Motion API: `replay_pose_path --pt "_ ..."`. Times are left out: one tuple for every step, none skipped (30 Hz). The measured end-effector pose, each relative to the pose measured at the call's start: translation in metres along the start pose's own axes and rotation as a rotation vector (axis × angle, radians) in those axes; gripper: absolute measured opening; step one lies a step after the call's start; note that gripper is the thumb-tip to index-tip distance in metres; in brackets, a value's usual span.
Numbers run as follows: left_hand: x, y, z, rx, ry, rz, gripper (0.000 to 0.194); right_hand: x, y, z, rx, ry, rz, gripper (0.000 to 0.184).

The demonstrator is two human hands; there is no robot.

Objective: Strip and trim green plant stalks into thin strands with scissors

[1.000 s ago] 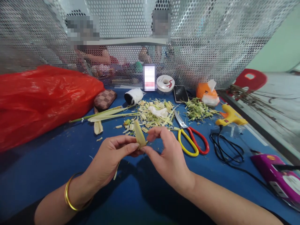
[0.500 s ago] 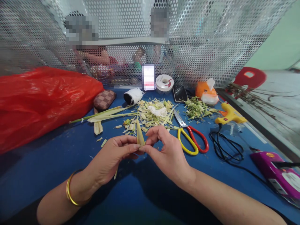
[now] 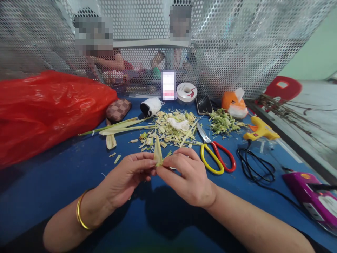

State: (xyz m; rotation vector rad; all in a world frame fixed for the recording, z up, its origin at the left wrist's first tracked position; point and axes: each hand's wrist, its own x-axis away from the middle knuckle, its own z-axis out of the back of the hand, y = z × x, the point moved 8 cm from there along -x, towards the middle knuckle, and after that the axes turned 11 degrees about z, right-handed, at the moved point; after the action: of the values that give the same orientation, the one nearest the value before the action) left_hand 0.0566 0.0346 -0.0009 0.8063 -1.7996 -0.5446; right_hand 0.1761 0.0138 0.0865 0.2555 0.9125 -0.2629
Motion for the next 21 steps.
replay_pose_path --pt "0.0 0.0 0.0 0.002 0.005 -0.001 0.015 0.0 0.001 0.0 -0.014 -0.01 -0.011 0.019" --pt "0.001 0.001 0.001 0.002 0.013 -0.003 0.015 0.0 0.002 -0.001 -0.027 -0.02 -0.025 0.02" --pt "0.001 0.001 0.001 0.002 0.022 -0.007 0.016 0.0 0.004 -0.001 -0.038 -0.03 -0.04 0.021" --pt "0.002 0.002 0.001 0.001 0.03 -0.01 0.016 0.001 0.005 -0.001 -0.047 -0.037 -0.058 0.022" --pt "0.002 0.002 0.001 -0.001 0.036 -0.012 0.016 0.001 0.006 -0.001 -0.053 -0.041 -0.072 0.022" --pt "0.002 0.002 0.001 -0.003 0.041 -0.013 0.016 0.001 0.007 -0.001 -0.057 -0.04 -0.083 0.022" --pt "0.002 0.002 0.001 -0.004 0.044 -0.014 0.016 0.002 0.008 -0.001 -0.063 -0.036 -0.092 0.022" --pt "0.002 0.002 0.001 -0.006 0.043 -0.014 0.016 0.002 0.008 -0.002 -0.072 -0.03 -0.1 0.021" --pt "0.002 0.002 0.001 -0.009 0.043 -0.015 0.016 0.003 0.009 -0.002 -0.082 -0.02 -0.109 0.02" --pt "0.002 0.002 0.001 -0.012 0.043 -0.018 0.015 0.003 0.009 -0.002 -0.097 -0.009 -0.116 0.017" --pt "0.002 0.002 0.001 -0.016 0.044 -0.022 0.014 0.003 0.01 -0.003 -0.113 0.001 -0.126 0.015" --pt "0.002 0.002 0.001 -0.019 0.044 -0.027 0.013 0.003 0.011 -0.004 -0.13 0.009 -0.139 0.013" --pt "0.002 0.002 0.0 -0.022 0.046 -0.034 0.012 0.003 0.012 -0.005 -0.147 0.013 -0.153 0.012" --pt "0.002 0.003 0.0 -0.026 0.05 -0.049 0.01 0.003 0.013 -0.005 -0.159 0.017 -0.17 0.011" --pt "0.003 0.004 0.0 -0.03 0.057 -0.071 0.01 0.004 0.014 -0.006 -0.167 0.017 -0.191 0.011" --pt "0.003 0.005 0.0 -0.037 0.068 -0.098 0.009 0.004 0.015 -0.007 -0.171 0.017 -0.212 0.011" --pt "0.004 0.006 0.001 -0.045 0.082 -0.13 0.009 0.004 0.016 -0.007 -0.17 0.02 -0.232 0.011" --pt "0.005 0.008 0.001 -0.056 0.096 -0.164 0.009 0.004 0.017 -0.008 -0.17 0.023 -0.248 0.012" --pt "0.006 0.009 0.001 -0.067 0.109 -0.197 0.009 0.005 0.018 -0.008 -0.172 0.024 -0.268 0.012" --pt "0.007 0.011 0.002 -0.078 0.122 -0.225 0.009 0.005 0.019 -0.009 -0.179 0.024 -0.294 0.012" --pt "0.007 0.012 0.002 -0.089 0.133 -0.246 0.009 0.007 0.02 -0.01 -0.192 0.02 -0.326 0.012"
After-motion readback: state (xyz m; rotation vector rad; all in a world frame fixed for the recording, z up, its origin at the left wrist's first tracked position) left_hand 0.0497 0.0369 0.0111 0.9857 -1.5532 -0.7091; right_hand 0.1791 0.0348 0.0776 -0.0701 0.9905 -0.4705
